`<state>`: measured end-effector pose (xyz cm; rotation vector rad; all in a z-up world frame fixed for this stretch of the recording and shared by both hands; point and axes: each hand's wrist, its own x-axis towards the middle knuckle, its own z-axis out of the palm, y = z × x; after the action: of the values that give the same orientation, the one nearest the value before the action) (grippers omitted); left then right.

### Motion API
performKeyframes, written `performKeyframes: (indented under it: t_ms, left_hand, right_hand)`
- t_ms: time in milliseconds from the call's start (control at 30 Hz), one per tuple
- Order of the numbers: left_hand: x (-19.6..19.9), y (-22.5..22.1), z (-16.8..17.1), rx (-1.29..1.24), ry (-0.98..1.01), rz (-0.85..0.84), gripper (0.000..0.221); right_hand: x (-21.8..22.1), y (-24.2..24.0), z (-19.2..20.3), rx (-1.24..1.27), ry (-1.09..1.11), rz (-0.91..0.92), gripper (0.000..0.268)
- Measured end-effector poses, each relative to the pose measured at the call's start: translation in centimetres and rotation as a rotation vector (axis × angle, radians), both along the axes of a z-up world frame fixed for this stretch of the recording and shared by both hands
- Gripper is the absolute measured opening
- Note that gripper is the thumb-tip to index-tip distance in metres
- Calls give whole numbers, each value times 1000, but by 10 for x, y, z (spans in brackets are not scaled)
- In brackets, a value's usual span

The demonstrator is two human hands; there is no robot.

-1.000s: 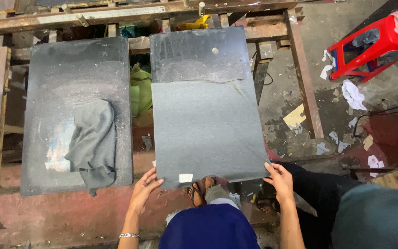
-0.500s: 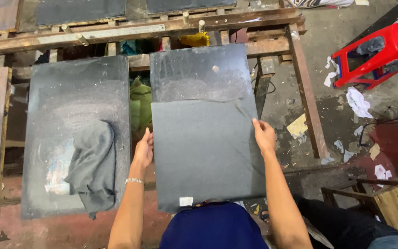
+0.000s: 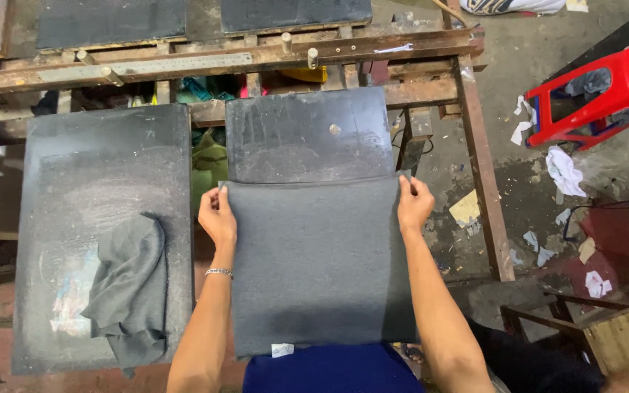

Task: The person is rapidly placing and smoothing grey fabric panels onto a series of screen printing boards.

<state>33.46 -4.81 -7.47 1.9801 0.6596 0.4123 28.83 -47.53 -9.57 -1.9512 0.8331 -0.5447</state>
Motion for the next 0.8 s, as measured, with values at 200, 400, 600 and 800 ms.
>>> performKeyframes:
  t_ms: [200, 400, 600, 800]
  left_hand:
    - [-1, -1, 1, 223, -151, -34, 16]
    - [4, 4, -5, 199, 81, -113, 22]
    - [15, 0, 9, 256, 265, -167, 21]
    - [-29, -46, 38, 769, -198, -354, 51]
  right_hand:
    - [2, 4, 13, -174, -63, 47, 18]
    - [17, -15, -14, -169, 42, 123, 22]
    - [34, -33, -35, -179, 183, 186, 28]
    - [-1, 41, 54, -719, 10, 285, 49]
